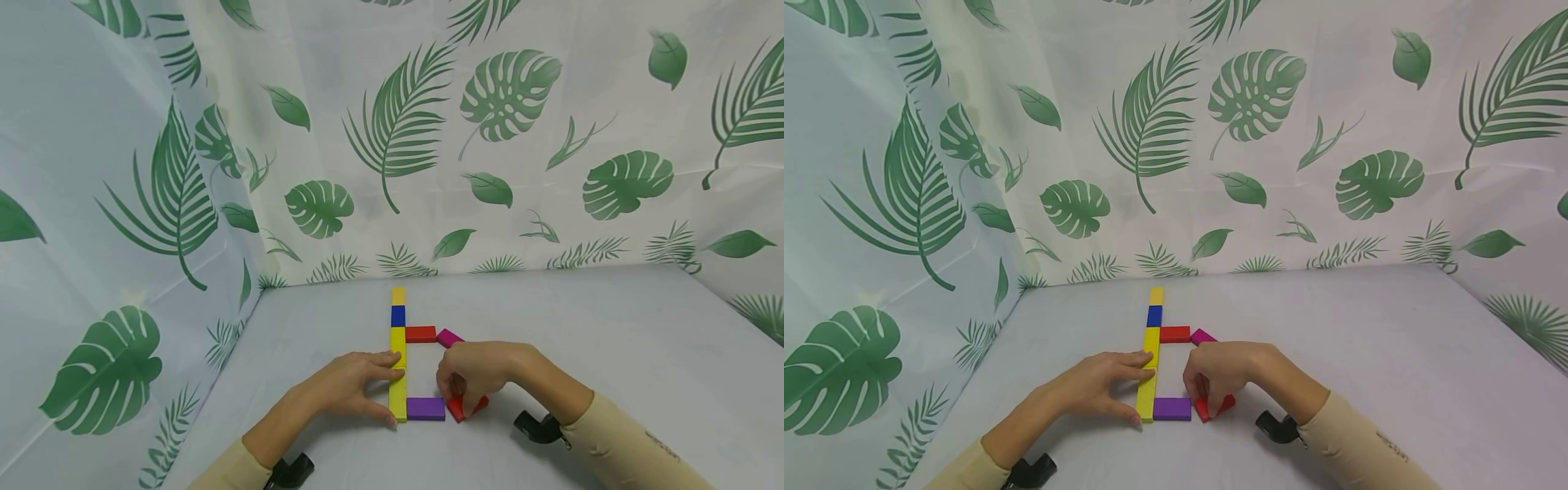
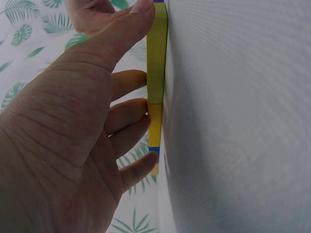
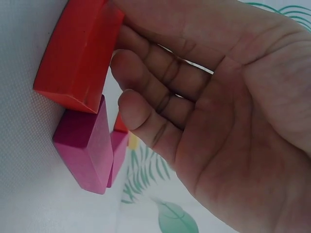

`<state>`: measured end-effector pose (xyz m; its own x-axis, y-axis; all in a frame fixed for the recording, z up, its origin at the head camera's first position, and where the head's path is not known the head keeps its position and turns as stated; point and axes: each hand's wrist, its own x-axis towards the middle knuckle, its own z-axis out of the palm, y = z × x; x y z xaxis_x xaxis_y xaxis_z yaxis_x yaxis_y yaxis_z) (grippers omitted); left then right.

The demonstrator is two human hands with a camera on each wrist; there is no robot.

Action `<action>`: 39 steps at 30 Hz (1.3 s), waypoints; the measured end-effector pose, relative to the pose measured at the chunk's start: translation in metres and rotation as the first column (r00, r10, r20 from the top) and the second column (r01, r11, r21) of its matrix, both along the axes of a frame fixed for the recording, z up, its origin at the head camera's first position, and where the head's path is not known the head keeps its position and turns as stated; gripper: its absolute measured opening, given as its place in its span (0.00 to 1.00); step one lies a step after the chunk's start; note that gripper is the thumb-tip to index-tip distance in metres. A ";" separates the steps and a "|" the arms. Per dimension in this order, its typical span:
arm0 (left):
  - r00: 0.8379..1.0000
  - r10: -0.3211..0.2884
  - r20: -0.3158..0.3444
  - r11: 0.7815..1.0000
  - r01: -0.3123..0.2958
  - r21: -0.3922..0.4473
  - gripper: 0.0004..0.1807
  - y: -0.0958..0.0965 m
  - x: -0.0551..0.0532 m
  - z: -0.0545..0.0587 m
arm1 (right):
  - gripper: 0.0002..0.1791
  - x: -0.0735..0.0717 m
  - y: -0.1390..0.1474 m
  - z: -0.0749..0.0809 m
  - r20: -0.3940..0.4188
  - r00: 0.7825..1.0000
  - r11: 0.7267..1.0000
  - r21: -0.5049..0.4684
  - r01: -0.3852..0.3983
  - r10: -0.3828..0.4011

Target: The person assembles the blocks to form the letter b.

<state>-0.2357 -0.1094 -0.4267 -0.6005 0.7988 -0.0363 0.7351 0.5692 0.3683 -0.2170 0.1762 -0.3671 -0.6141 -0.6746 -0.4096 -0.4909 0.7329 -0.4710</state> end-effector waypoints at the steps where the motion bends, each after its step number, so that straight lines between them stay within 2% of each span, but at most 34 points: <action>1: 1.000 -0.001 -0.001 1.000 0.001 0.001 0.46 0.000 0.000 0.000 | 0.13 0.000 0.000 0.000 -0.001 1.000 1.000 -0.001 -0.001 0.001; 14: 1.000 0.005 0.006 1.000 -0.005 0.000 0.46 0.001 0.001 0.001 | 0.14 -0.001 0.000 -0.001 0.003 1.000 1.000 -0.017 -0.004 0.004; 25: 0.999 -0.019 -0.030 1.000 0.020 0.007 0.46 0.000 0.001 0.000 | 0.14 -0.001 0.001 -0.002 0.004 1.000 0.999 -0.034 -0.001 0.001; 39: 1.000 0.010 0.007 1.000 -0.010 -0.001 0.46 0.001 0.001 0.001 | 0.13 -0.001 0.000 -0.003 0.002 1.000 0.997 -0.075 0.001 -0.001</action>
<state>-0.2343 -0.1082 -0.4258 -0.6085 0.7925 -0.0414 0.7265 0.5773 0.3726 -0.2179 0.1761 -0.3696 -0.6137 -0.7029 -0.3596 -0.4892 0.6961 -0.5256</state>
